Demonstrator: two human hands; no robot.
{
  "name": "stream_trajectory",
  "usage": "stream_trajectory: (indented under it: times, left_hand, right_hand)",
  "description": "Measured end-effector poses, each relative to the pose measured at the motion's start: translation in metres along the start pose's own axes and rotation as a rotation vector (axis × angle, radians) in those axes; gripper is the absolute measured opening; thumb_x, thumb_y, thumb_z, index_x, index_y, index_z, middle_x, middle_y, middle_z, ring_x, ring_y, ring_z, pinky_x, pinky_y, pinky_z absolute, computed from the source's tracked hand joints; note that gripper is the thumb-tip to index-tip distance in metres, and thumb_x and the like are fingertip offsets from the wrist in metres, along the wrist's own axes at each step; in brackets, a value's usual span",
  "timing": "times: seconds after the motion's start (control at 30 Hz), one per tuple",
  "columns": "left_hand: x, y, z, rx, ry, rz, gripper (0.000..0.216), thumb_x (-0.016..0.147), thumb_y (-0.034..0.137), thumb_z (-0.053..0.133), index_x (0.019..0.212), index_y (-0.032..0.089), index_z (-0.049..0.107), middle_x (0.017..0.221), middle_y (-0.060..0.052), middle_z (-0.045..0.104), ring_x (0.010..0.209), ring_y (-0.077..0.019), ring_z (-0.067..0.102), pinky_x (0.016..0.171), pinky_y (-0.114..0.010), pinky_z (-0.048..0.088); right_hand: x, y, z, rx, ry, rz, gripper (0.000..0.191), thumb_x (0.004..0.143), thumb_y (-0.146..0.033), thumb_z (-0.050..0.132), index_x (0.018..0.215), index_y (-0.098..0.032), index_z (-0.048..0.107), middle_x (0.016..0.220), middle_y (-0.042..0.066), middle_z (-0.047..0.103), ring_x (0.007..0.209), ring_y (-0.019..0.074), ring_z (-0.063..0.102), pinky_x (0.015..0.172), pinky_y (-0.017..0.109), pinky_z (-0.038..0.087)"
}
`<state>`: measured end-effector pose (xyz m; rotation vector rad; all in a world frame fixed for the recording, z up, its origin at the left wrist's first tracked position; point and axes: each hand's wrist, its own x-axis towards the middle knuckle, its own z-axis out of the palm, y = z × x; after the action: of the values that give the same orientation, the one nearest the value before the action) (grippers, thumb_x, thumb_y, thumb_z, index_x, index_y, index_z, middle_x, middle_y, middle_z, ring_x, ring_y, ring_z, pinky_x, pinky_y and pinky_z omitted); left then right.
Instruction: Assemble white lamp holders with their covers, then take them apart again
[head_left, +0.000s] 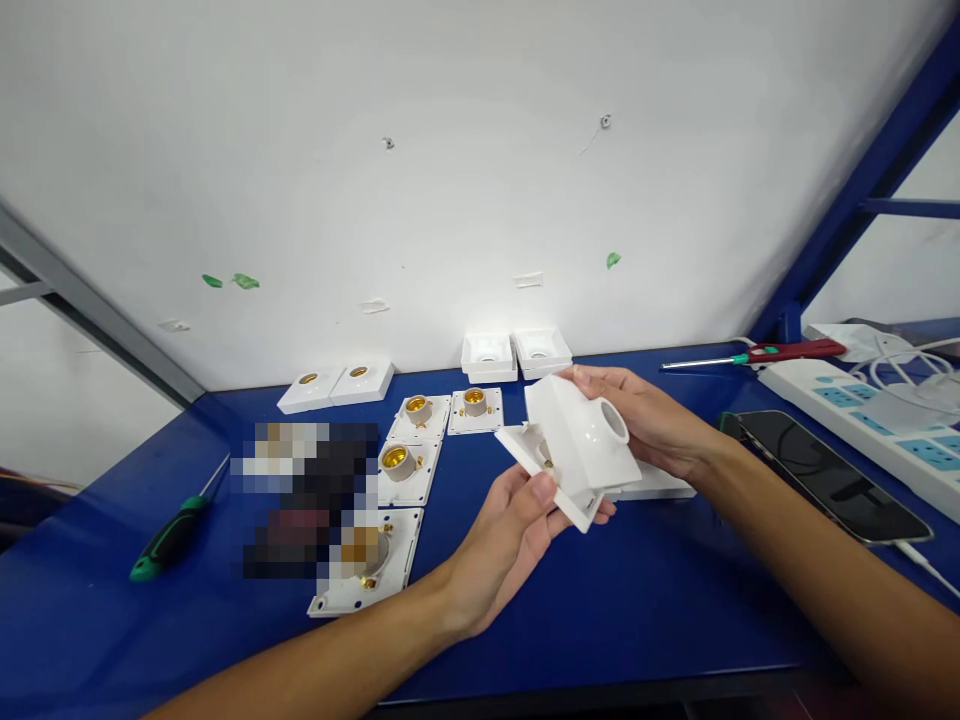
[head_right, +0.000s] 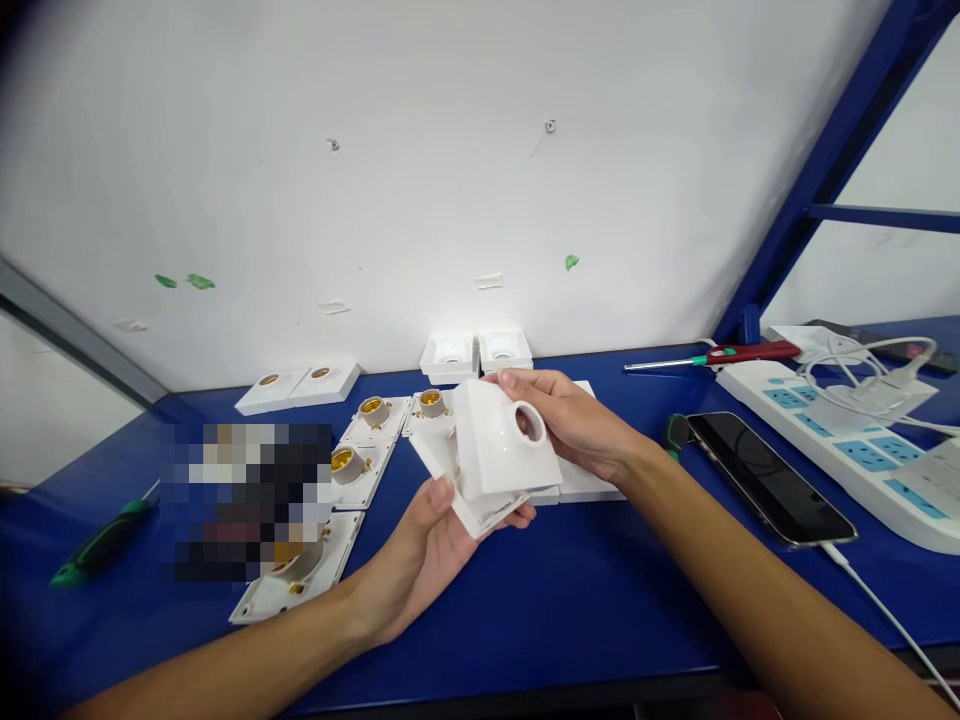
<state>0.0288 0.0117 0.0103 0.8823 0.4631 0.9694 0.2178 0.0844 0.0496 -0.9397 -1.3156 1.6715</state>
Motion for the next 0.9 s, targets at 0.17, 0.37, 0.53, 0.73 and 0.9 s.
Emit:
stream_trajectory:
  times: [0.17,0.37,0.53,0.73,0.9]
  left_hand:
    - [0.004,0.0,-0.002,-0.056,-0.067,-0.039,0.058,0.09,0.058,0.075,0.125,0.011,0.073,0.111,-0.017,0.074,0.102,-0.028,0.069,0.102,-0.043,0.052]
    - [0.004,-0.001,-0.002,-0.083,-0.08,-0.058,0.055,0.089,0.056,0.077,0.122,0.012,0.074,0.11,-0.016,0.073,0.102,-0.0271,0.069,0.1,-0.042,0.052]
    - [0.006,0.0,-0.003,-0.09,-0.07,-0.028,0.051,0.093,0.056,0.072,0.12,0.013,0.075,0.116,-0.016,0.072,0.103,-0.0275,0.068,0.097,-0.042,0.054]
    - [0.008,0.001,-0.005,-0.118,-0.12,-0.048,0.048,0.097,0.054,0.067,0.123,0.014,0.074,0.106,-0.014,0.072,0.094,-0.0251,0.07,0.087,-0.037,0.055]
    - [0.011,0.003,-0.007,-0.085,-0.111,-0.049,0.051,0.094,0.055,0.072,0.12,0.012,0.075,0.112,-0.016,0.071,0.097,-0.0257,0.069,0.088,-0.037,0.055]
  right_hand:
    - [-0.001,0.003,0.008,0.03,0.006,0.028,0.045,0.084,-0.064,0.077,0.099,-0.022,0.076,0.073,-0.001,0.068,0.059,0.0112,0.057,0.051,0.023,0.043]
    - [0.0,0.004,0.011,0.052,-0.029,0.103,0.049,0.081,-0.067,0.078,0.096,-0.021,0.074,0.072,0.0,0.069,0.057,0.012,0.059,0.048,0.023,0.044]
    - [0.001,0.006,0.013,0.066,0.025,0.074,0.046,0.082,-0.064,0.078,0.099,-0.022,0.075,0.077,0.002,0.071,0.061,0.014,0.06,0.052,0.026,0.046]
    - [0.003,0.013,0.014,0.056,-0.007,0.004,0.044,0.085,-0.066,0.075,0.097,-0.024,0.075,0.078,0.0,0.066,0.064,0.0118,0.056,0.055,0.023,0.044]
    - [0.005,0.017,0.014,0.025,0.017,-0.018,0.043,0.087,-0.067,0.071,0.096,-0.025,0.073,0.077,-0.001,0.064,0.064,0.0125,0.054,0.055,0.024,0.042]
